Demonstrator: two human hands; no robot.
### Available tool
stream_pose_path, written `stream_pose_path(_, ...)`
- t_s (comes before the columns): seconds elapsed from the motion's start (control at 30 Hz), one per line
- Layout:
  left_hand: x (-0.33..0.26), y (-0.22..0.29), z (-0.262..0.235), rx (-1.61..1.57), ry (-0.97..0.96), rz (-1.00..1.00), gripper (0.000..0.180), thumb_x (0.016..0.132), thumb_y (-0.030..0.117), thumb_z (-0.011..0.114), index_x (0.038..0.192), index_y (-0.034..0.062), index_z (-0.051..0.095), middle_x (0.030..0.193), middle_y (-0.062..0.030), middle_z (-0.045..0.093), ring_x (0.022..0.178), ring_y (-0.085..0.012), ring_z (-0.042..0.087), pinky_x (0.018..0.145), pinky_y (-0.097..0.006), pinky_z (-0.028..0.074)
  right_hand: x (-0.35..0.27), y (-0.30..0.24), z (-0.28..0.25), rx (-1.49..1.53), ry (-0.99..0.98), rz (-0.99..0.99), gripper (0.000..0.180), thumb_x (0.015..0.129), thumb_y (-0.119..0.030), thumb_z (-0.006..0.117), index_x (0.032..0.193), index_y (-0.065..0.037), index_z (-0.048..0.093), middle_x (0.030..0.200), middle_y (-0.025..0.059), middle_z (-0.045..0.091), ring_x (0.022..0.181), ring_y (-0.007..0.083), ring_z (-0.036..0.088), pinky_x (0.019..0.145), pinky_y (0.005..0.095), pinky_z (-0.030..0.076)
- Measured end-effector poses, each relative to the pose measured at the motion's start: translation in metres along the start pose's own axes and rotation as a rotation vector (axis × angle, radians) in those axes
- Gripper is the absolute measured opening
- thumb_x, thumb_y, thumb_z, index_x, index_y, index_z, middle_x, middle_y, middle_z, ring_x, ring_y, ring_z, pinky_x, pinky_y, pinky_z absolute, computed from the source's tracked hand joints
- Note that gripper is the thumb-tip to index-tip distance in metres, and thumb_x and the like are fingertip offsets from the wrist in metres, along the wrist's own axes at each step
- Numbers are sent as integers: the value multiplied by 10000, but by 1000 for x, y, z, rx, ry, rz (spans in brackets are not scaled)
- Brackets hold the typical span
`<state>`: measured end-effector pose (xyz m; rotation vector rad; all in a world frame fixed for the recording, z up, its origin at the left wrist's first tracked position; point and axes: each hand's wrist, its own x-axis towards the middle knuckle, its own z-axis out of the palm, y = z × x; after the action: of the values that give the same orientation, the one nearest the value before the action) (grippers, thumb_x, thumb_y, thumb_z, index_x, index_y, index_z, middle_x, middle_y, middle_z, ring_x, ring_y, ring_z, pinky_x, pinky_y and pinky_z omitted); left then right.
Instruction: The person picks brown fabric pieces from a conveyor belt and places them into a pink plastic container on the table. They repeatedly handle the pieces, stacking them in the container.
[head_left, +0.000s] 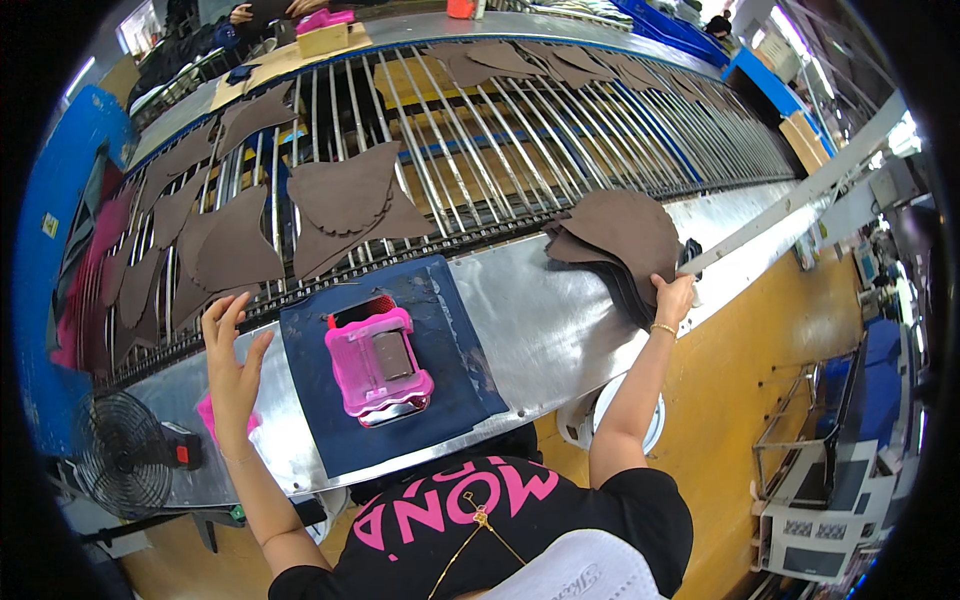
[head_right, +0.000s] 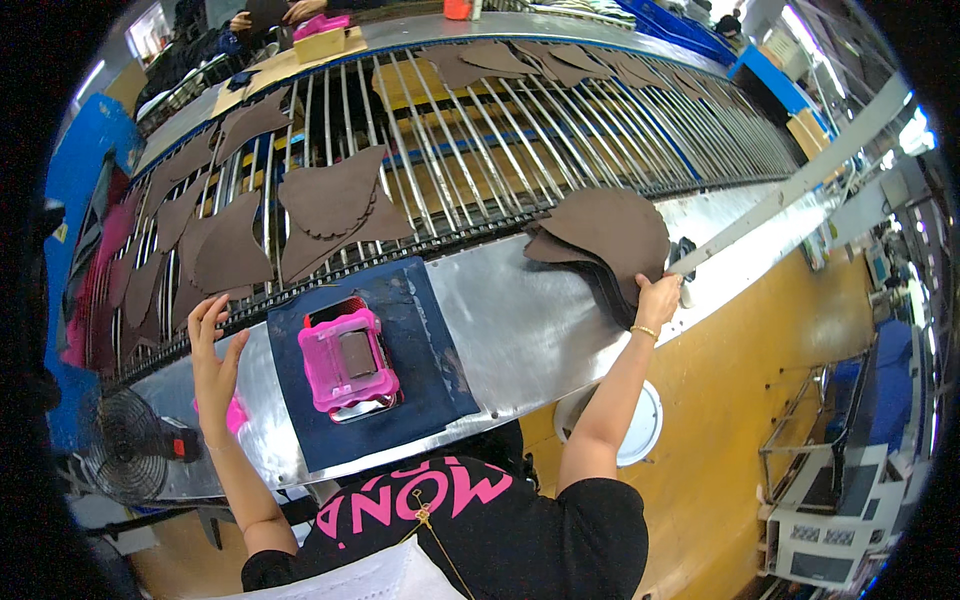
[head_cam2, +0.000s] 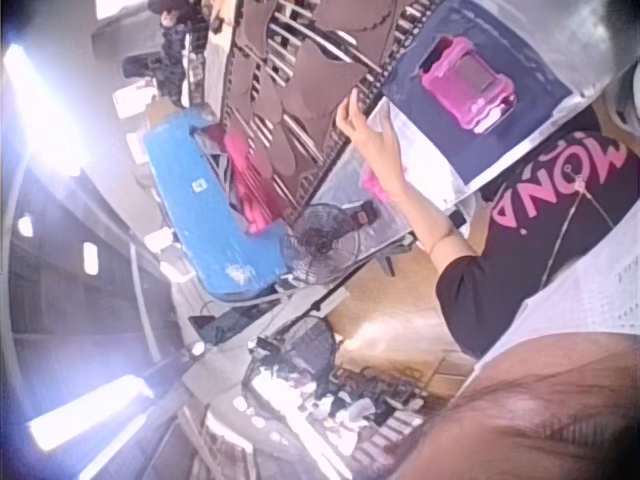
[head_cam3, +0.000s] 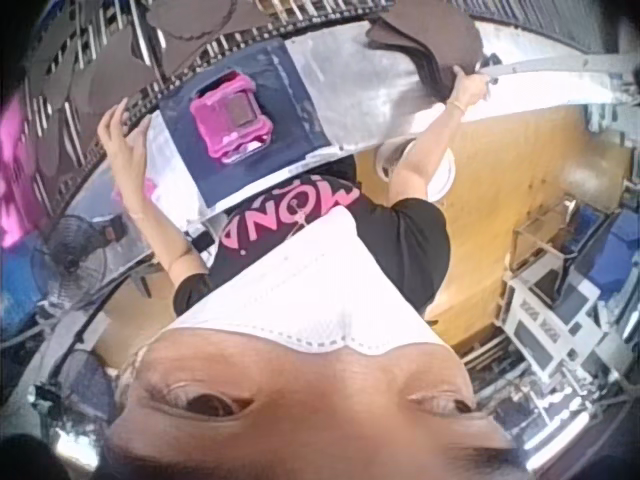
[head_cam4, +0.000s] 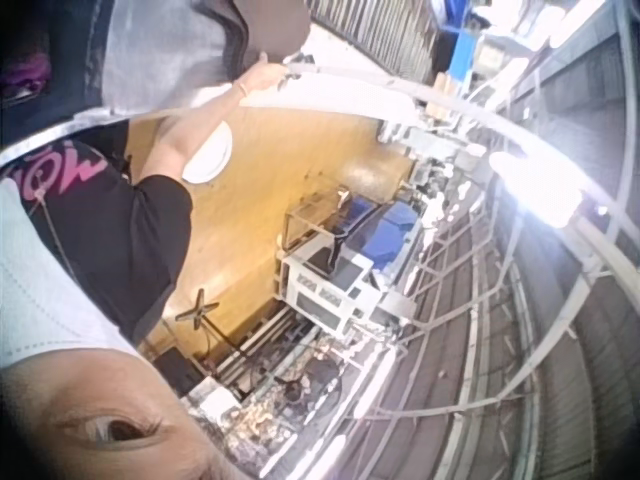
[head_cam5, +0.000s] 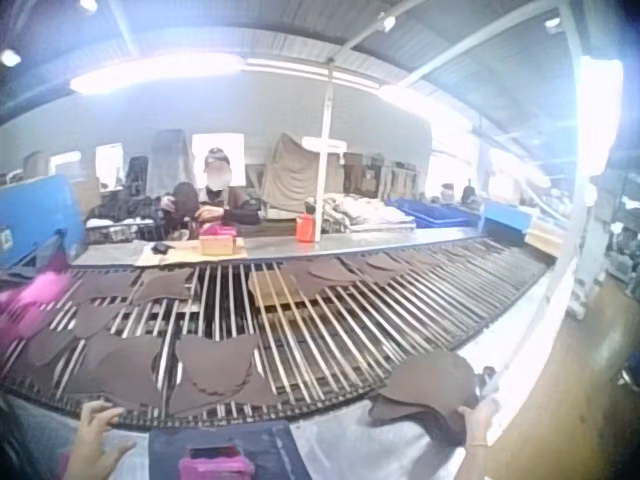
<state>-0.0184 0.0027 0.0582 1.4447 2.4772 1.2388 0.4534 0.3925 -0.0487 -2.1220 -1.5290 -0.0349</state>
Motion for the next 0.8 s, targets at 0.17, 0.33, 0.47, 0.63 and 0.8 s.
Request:
stream_pose_path(0.17, 0, 6, 0, -31, -36, -17, 465, 801, 97, 674, 1242, 78, 529, 1246, -88, 442, 1058, -231, 519, 913, -338, 424, -9, -24, -3, 33, -2, -324, 340, 889, -224, 571, 1114, 20, 495, 841, 208, 649, 740, 341, 648, 692, 417, 505)
stream_pose_path(0.33, 10, 19, 18, -83, -31, 63, 540, 776, 122, 711, 1275, 97, 504, 1275, -88, 425, 1073, -232, 515, 900, -345, 435, -79, -124, -87, 634, -239, -444, 245, 940, -205, 522, 1108, -31, 486, 768, 138, 637, 484, 176, 606, 423, 303, 483)
stream_pose_path(0.47, 15, 27, 29, -335, 40, 74, 677, 758, 189, 746, 1351, 98, 433, 1347, -87, 373, 1125, -226, 506, 909, -354, 440, -132, -173, -94, 1176, -509, -594, 219, 942, -184, 530, 1093, -37, 471, 791, 87, 624, 513, 116, 593, 369, 237, 477)
stream_pose_path(0.63, 6, 9, -2, -722, -193, -346, 283, 887, 147, 617, 1115, -15, 574, 908, -84, 631, 781, -178, 658, 603, -248, 529, -196, -211, -95, 1475, -1078, -645, 268, 913, -130, 575, 1109, -9, 437, 881, 120, 635, 654, 150, 643, 448, 256, 535)
stream_pose_path(0.8, -26, -4, -52, -525, 184, -224, 171, 925, 152, 560, 969, -6, 610, 769, -10, 589, 624, -95, 611, 502, -200, 459, -233, -226, -82, 1177, -1049, -1051, 285, 847, -91, 647, 1078, -1, 508, 814, 146, 677, 727, 216, 678, 632, 289, 523)
